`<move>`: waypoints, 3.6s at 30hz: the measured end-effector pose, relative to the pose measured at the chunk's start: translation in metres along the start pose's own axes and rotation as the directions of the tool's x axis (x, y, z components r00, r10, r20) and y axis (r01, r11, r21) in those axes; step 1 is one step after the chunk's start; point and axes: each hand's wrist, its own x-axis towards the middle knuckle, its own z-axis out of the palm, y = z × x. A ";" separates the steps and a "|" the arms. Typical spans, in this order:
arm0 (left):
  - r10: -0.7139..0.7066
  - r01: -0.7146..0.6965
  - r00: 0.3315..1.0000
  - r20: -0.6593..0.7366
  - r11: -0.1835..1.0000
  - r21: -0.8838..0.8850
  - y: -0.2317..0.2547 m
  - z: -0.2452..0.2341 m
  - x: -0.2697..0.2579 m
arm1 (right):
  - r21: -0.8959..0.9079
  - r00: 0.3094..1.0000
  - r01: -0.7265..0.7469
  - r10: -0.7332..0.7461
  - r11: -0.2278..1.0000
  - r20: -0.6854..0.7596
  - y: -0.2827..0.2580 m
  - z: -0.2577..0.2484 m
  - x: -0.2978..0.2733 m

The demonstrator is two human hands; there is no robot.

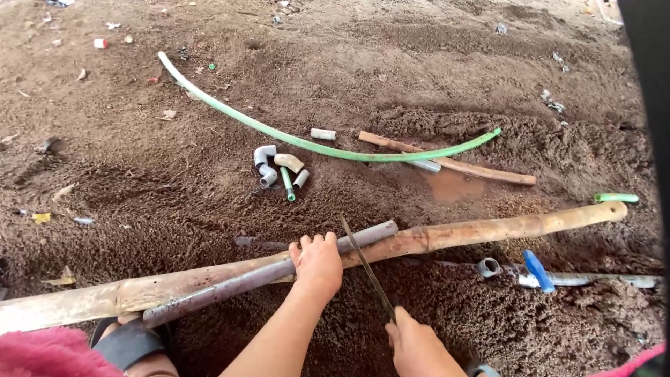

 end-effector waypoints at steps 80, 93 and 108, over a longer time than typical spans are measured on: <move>0.020 -0.113 0.964 -0.266 0.934 -0.339 -0.022 0.008 -0.002 | -0.072 0.998 -0.008 0.003 0.997 -0.061 -0.030 -0.020 -0.042; 0.147 -0.119 0.973 -0.177 0.980 0.162 -0.024 0.040 0.020 | -0.056 0.999 0.022 -0.021 0.998 0.027 -0.037 -0.033 -0.057; 0.057 -0.050 0.995 -0.078 0.995 0.086 -0.013 0.028 0.022 | -0.101 0.993 0.096 -0.103 0.990 -0.064 -0.092 -0.057 -0.027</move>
